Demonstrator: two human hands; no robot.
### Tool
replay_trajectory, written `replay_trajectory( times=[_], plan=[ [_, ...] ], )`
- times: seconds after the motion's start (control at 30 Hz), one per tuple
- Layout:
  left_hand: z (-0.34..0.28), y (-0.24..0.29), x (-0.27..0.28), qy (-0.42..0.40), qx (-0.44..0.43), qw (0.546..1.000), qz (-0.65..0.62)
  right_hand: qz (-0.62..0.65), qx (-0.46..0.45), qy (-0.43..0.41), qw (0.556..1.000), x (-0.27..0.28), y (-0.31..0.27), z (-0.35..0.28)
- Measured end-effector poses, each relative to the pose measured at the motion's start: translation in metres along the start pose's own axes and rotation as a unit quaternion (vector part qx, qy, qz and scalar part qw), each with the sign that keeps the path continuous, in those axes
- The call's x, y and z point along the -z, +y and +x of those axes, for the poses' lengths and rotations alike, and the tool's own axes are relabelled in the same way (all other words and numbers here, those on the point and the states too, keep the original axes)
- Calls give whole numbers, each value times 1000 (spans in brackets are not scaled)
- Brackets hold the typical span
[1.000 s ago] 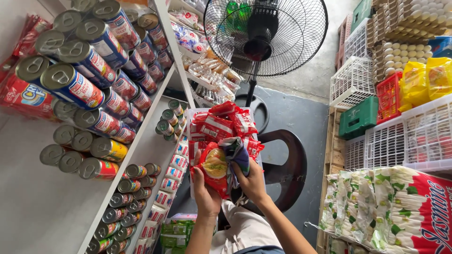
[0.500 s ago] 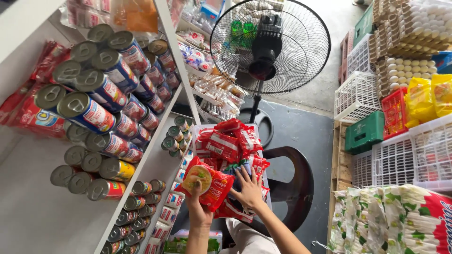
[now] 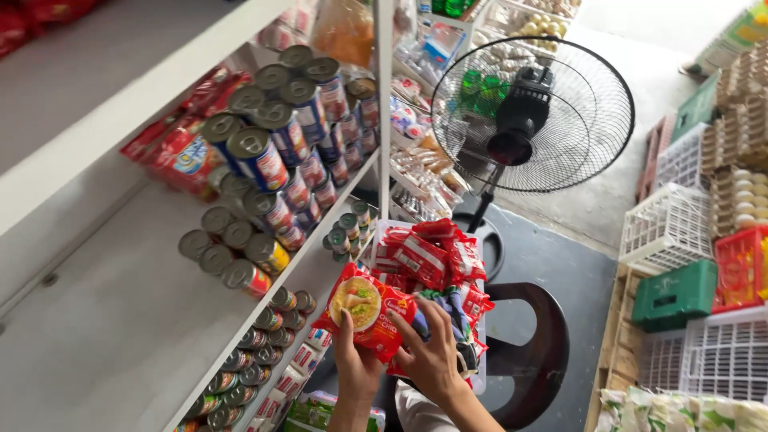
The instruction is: Organizing and stacking packs of instant noodles on a retail shelf.
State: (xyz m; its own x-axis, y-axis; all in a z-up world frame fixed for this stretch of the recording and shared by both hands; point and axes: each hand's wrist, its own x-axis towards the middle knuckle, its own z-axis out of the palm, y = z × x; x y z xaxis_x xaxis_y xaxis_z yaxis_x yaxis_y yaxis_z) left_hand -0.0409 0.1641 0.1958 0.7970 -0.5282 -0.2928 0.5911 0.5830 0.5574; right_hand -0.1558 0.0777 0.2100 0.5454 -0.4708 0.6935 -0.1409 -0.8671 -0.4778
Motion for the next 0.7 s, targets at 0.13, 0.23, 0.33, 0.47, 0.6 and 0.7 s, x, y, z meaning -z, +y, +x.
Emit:
replay_trajectory(
  times=[0.13, 0.23, 0.33, 0.47, 0.6, 0.7],
  plan=[
    [-24, 21, 10, -60, -15, 997, -47, -55, 96, -16, 994, 31, -34, 26],
    [-43, 56, 14, -69, -14, 995, -72, -56, 135, -9, 989, 45, -47, 36],
    [-81, 116, -5, -189, -155, 965, 96, -12, 148, 1, 989, 63, -60, 55],
    [-130, 183, -48, -202, -219, 887, 354, 18, 249, 9, 968, 86, -90, 104],
    [-161, 236, -93, -191, -242, 865, 396, 31, 343, 80, 936, 93, -120, 153],
    [-172, 265, -112, -214, -297, 847, 386, 32, 379, 128, 916, 91, -138, 185]
  ],
)
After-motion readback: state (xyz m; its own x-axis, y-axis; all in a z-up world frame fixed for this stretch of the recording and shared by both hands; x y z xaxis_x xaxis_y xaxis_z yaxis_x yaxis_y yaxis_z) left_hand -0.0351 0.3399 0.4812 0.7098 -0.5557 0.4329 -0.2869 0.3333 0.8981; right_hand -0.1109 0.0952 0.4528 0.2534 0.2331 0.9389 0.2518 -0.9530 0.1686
